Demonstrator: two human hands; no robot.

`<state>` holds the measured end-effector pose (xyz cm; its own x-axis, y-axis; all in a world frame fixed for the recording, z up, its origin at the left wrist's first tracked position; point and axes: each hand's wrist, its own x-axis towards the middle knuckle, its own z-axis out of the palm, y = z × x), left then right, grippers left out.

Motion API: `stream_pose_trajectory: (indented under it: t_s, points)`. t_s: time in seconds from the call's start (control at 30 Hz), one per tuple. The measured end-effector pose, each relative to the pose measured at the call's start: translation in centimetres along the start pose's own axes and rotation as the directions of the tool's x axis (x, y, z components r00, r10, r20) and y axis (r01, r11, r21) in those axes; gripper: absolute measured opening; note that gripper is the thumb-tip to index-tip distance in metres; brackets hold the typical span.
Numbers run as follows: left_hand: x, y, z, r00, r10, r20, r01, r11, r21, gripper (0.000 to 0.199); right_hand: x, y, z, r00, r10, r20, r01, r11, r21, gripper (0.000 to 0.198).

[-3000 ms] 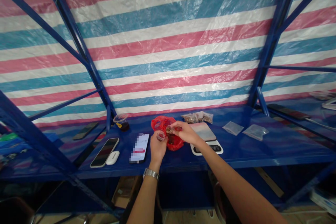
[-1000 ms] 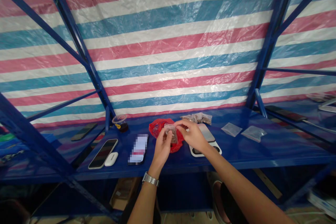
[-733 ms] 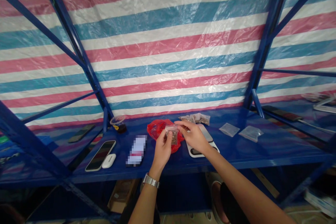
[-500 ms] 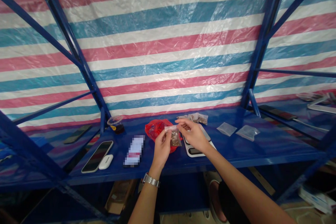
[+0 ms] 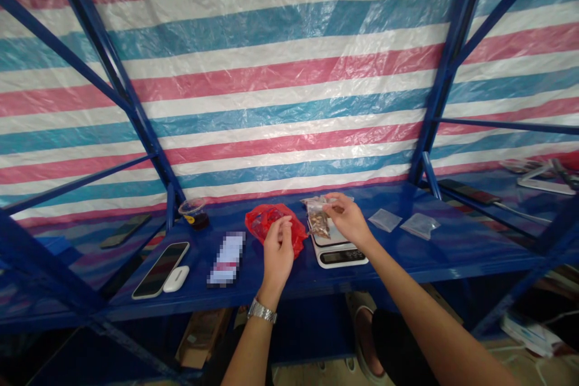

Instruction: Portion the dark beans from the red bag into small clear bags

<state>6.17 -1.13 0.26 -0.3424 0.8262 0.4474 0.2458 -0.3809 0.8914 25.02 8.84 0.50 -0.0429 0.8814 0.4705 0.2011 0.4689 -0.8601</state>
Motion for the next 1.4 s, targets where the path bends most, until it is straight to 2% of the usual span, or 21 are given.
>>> stream_pose_trajectory:
  t_s: [0.07, 0.17, 0.33, 0.6, 0.7, 1.2, 1.4]
  points:
    - [0.0, 0.2, -0.4, 0.999, 0.046, -0.026, -0.044, 0.996, 0.078, 0.033, 0.6, 1.8, -1.4, 0.997, 0.063, -0.046, -0.069, 0.985, -0.159, 0.028]
    - [0.0, 0.4, -1.0, 0.998, 0.063, -0.021, -0.060, 0.992, 0.115, 0.030, 0.7, 3.7, -2.8, 0.989, 0.113, -0.098, -0.142, 0.914, -0.379, 0.025]
    - [0.1, 0.2, -1.8, 1.000, 0.027, -0.004, -0.027, 0.994, 0.107, 0.034, 0.4, 4.8, -3.6, 0.990, 0.051, -0.130, -0.113, 0.843, -0.526, 0.028]
    - [0.0, 0.8, -2.6, 0.999, -0.038, 0.023, 0.035, 0.993, 0.115, 0.033, 1.1, 4.4, -4.8, 0.957, -0.009, -0.290, -0.131, 0.879, -0.459, 0.031]
    - [0.1, 0.9, -3.0, 0.999, -0.014, 0.030, 0.009, 0.989, 0.147, 0.033, 1.0, 4.3, -5.2, 0.947, -0.010, -0.320, -0.142, 0.884, -0.446, 0.032]
    - [0.3, 0.4, -3.6, 0.997, 0.058, 0.042, -0.065, 0.975, 0.213, 0.031, 0.9, 4.8, -5.5, 0.956, 0.003, -0.295, -0.133, 0.896, -0.423, 0.031]
    - [0.3, 0.2, -3.7, 0.997, 0.035, 0.064, -0.048, 0.978, 0.204, 0.032, 0.9, 5.3, -5.3, 0.964, -0.011, -0.267, -0.115, 0.884, -0.453, 0.029]
